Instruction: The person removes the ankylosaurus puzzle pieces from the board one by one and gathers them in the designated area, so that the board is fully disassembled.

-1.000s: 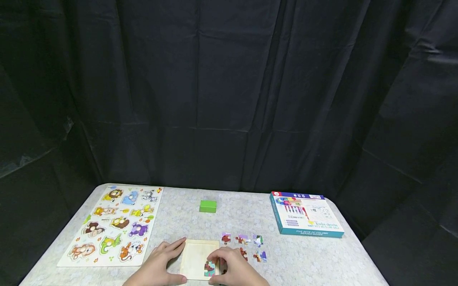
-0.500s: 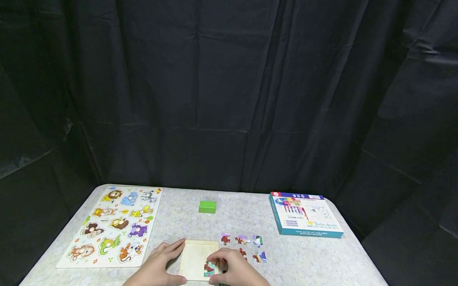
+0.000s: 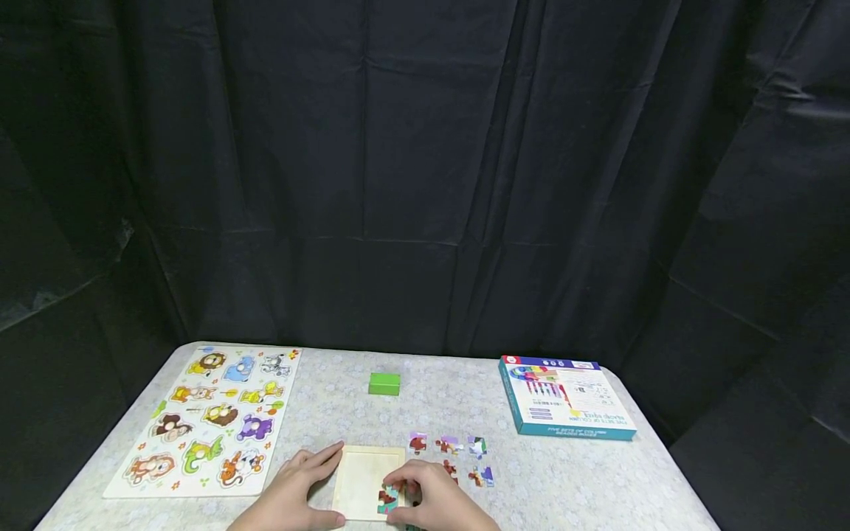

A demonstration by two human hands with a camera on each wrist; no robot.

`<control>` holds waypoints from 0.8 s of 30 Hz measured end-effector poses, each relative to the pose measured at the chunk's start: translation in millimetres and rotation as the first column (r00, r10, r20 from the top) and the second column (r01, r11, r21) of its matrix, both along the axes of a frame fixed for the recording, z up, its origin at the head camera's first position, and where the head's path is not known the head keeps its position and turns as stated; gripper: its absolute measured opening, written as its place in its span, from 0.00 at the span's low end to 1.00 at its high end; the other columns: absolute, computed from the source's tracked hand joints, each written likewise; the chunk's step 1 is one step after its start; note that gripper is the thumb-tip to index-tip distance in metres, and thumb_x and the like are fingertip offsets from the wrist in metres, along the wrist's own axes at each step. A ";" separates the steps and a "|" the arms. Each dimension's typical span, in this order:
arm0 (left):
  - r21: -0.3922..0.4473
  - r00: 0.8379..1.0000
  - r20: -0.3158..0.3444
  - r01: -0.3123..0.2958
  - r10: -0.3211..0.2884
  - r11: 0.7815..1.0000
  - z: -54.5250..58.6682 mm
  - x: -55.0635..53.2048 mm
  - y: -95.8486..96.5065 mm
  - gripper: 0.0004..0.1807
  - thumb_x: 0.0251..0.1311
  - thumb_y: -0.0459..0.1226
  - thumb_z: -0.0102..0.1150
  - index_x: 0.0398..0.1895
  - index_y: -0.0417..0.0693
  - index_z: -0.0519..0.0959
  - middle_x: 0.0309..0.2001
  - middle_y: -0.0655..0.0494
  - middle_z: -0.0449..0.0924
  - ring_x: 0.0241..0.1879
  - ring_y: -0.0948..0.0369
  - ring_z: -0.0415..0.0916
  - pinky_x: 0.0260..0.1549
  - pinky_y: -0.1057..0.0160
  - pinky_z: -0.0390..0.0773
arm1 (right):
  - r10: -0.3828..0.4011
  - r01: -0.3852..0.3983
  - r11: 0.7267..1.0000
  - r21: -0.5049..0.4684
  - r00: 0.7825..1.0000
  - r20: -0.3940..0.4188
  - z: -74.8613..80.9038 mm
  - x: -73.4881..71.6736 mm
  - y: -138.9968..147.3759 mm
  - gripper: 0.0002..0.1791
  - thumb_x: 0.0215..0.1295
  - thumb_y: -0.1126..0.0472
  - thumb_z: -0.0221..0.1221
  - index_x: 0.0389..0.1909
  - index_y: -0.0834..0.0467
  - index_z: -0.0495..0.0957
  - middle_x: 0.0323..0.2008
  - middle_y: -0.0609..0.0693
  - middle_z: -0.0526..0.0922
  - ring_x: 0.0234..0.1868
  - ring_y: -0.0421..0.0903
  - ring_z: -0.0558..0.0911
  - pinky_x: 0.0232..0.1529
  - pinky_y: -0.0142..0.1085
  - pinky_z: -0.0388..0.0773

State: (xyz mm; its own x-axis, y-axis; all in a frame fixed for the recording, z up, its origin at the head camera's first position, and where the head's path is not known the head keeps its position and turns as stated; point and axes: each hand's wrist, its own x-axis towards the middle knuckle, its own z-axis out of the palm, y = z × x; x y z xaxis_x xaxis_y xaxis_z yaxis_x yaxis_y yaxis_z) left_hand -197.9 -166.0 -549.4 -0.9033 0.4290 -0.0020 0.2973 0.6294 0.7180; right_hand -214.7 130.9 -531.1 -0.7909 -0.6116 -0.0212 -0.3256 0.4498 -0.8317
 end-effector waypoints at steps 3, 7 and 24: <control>0.005 1.000 0.005 0.002 -0.002 1.000 -0.2 -0.1 0.0 0.57 0.48 0.60 0.80 0.78 0.43 0.70 0.81 0.53 0.65 0.50 0.70 0.63 0.49 0.63 0.69 | 0.006 -0.006 1.000 -0.013 1.000 -0.022 -0.2 -0.1 0.0 0.18 0.62 0.60 0.76 0.52 0.57 0.89 0.35 0.35 0.82 0.32 0.31 0.73 0.35 0.28 0.74; 0.010 1.000 -0.001 0.006 -0.006 1.000 -1.5 -0.5 -0.1 0.57 0.47 0.60 0.80 0.78 0.42 0.70 0.81 0.53 0.65 0.50 0.70 0.63 0.49 0.63 0.69 | -0.009 0.007 0.998 -0.055 0.998 -0.054 -1.7 -0.3 1.0 0.17 0.63 0.59 0.75 0.52 0.59 0.89 0.35 0.37 0.82 0.32 0.31 0.73 0.34 0.28 0.74; 0.001 1.000 -0.006 0.007 -0.007 1.000 -2.4 -1.7 -0.9 0.57 0.47 0.60 0.81 0.78 0.42 0.70 0.81 0.54 0.64 0.50 0.69 0.63 0.50 0.62 0.69 | -0.235 0.225 0.972 -0.069 0.949 -0.208 19.2 -5.4 46.4 0.17 0.66 0.58 0.73 0.54 0.56 0.88 0.53 0.49 0.88 0.36 0.39 0.77 0.34 0.31 0.74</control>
